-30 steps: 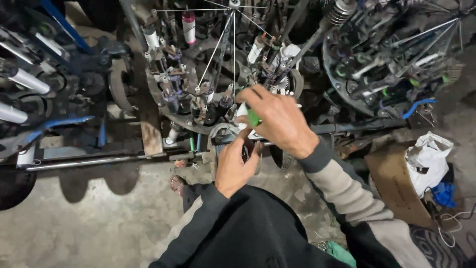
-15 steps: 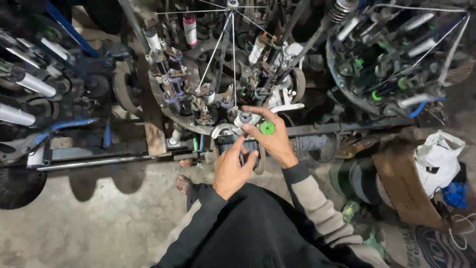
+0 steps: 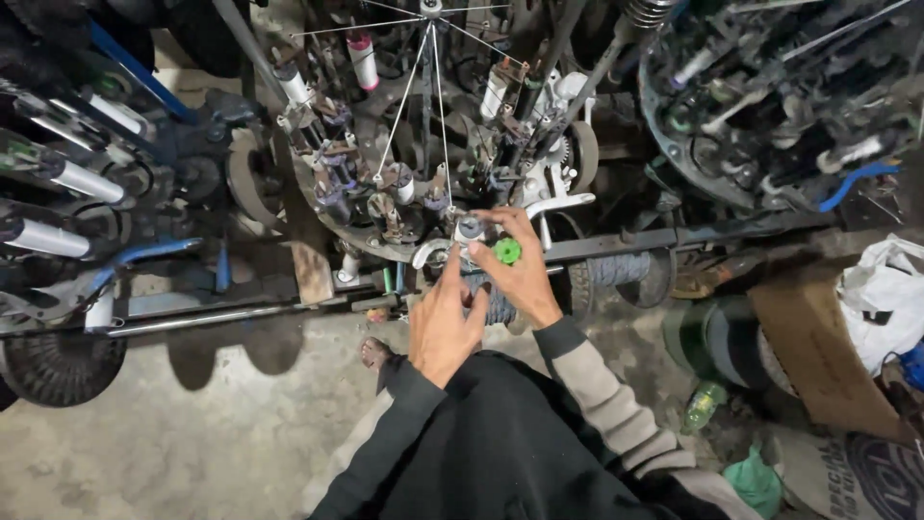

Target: The person picks up a component from a box and then proceeds to thread wires and adjust an industrial braiding machine using a small green tool.

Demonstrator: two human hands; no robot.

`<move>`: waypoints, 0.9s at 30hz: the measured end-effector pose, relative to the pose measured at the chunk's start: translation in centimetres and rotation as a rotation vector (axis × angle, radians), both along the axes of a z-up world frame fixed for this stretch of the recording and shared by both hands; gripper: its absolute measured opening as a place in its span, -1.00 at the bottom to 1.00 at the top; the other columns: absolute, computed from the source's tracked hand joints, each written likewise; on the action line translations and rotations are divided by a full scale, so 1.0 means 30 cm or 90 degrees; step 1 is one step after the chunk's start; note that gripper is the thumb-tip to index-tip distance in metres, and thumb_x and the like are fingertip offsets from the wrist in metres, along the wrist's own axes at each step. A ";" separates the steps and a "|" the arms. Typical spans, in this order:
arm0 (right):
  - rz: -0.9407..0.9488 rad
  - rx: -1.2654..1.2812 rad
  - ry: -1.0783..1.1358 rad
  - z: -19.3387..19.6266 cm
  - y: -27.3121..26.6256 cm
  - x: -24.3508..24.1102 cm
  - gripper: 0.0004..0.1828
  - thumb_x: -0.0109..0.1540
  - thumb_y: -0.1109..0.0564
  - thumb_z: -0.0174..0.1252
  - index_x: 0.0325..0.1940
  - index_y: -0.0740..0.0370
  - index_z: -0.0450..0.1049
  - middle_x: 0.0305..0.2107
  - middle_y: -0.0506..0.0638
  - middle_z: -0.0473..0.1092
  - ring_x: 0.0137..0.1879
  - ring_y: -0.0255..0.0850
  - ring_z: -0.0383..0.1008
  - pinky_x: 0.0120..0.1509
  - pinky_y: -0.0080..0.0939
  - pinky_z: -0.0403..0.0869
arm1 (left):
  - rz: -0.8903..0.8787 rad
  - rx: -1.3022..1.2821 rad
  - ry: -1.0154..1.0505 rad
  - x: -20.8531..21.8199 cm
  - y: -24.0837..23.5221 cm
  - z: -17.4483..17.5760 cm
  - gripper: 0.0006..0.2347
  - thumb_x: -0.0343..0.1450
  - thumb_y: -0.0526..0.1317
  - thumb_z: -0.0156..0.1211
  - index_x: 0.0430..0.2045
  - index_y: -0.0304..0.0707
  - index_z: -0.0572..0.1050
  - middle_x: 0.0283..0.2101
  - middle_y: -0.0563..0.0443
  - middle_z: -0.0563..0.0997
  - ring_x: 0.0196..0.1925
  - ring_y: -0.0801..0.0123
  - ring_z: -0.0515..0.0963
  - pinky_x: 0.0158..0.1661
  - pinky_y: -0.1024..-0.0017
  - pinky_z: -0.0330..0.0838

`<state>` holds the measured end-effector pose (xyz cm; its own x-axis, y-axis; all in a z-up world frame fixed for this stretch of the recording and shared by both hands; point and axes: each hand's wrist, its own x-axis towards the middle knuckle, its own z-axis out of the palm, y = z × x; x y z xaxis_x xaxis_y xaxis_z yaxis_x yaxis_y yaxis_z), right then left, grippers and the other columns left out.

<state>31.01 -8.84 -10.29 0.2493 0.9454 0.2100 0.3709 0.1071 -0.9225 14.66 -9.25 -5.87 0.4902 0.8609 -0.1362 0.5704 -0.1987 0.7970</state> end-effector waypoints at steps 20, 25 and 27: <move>-0.060 -0.003 0.082 -0.053 -0.040 -0.007 -0.56 0.14 0.31 0.22 0.12 0.22 0.55 0.01 0.15 0.43 0.16 -0.07 0.49 0.26 -0.04 0.46 | 0.221 0.017 -0.224 0.042 0.075 -0.188 -0.48 0.45 -0.08 0.34 0.28 -0.29 0.40 -0.44 0.01 0.60 -0.45 0.30 0.54 -0.38 0.35 0.37; -0.043 -0.006 0.132 0.001 -0.037 -0.022 -0.67 0.16 0.25 0.21 0.02 0.26 0.54 0.02 0.22 0.48 0.18 -0.10 0.47 0.26 0.02 0.44 | 0.267 -0.007 -0.247 0.088 0.079 -0.182 -0.45 0.42 -0.04 0.38 0.23 -0.42 0.42 -0.45 0.01 0.59 -0.45 0.37 0.55 -0.41 0.38 0.37; -0.051 0.001 0.144 -0.001 -0.038 -0.023 -0.69 0.15 0.27 0.19 -0.01 0.27 0.54 -0.01 0.24 0.50 0.16 -0.08 0.48 0.23 0.06 0.45 | 0.279 -0.006 -0.252 0.103 0.082 -0.177 -0.43 0.41 -0.03 0.40 0.23 -0.45 0.42 -0.45 0.00 0.59 -0.45 0.38 0.56 -0.41 0.38 0.37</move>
<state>30.33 -9.99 -10.32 0.3646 0.9203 0.1420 0.1617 0.0876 -0.9829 17.76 -6.78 -11.18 0.1046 0.9942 -0.0238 0.2567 -0.0038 0.9665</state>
